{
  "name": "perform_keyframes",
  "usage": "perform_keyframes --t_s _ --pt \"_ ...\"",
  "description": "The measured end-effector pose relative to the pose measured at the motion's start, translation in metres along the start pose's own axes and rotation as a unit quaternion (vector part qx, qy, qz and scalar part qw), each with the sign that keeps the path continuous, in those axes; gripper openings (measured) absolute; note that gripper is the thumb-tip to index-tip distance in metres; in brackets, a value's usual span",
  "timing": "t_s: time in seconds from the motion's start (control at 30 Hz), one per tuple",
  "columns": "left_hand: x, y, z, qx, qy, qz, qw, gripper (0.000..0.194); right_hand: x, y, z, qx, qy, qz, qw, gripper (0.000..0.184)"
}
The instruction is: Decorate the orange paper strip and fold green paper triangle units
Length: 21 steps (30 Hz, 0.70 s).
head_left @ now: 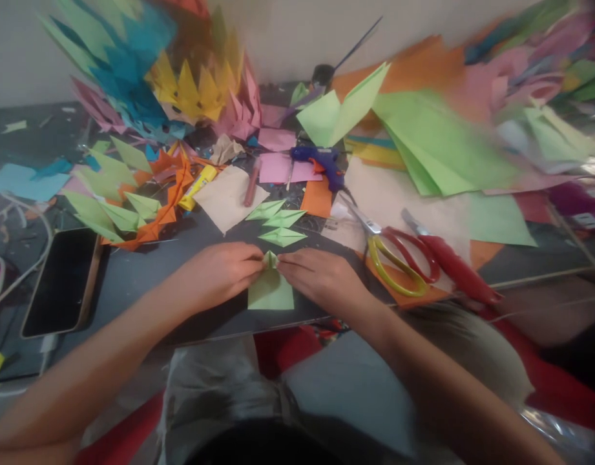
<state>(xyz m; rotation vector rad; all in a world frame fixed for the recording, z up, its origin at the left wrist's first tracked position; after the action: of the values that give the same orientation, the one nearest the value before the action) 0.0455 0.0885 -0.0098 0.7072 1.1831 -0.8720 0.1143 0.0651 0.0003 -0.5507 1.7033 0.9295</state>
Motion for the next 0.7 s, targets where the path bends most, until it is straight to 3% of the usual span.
perform_keyframes --t_s 0.7 --pt "0.0045 0.0018 0.0023 -0.007 0.014 -0.023 1.0 0.019 0.0074 0.0056 0.0024 0.007 0.02 -0.02 1.0 0.025"
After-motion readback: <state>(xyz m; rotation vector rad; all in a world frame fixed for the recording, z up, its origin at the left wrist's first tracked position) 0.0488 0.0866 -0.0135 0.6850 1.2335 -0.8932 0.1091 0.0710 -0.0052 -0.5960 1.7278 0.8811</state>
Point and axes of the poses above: each hand's wrist, its own y-axis towards the middle knuckle, its own x-axis out of the palm, z = x × y, the point moved 10 cm from there along y, towards the middle knuckle, and after that the axes turned 5 degrees about -z, right-handed, at the moved point
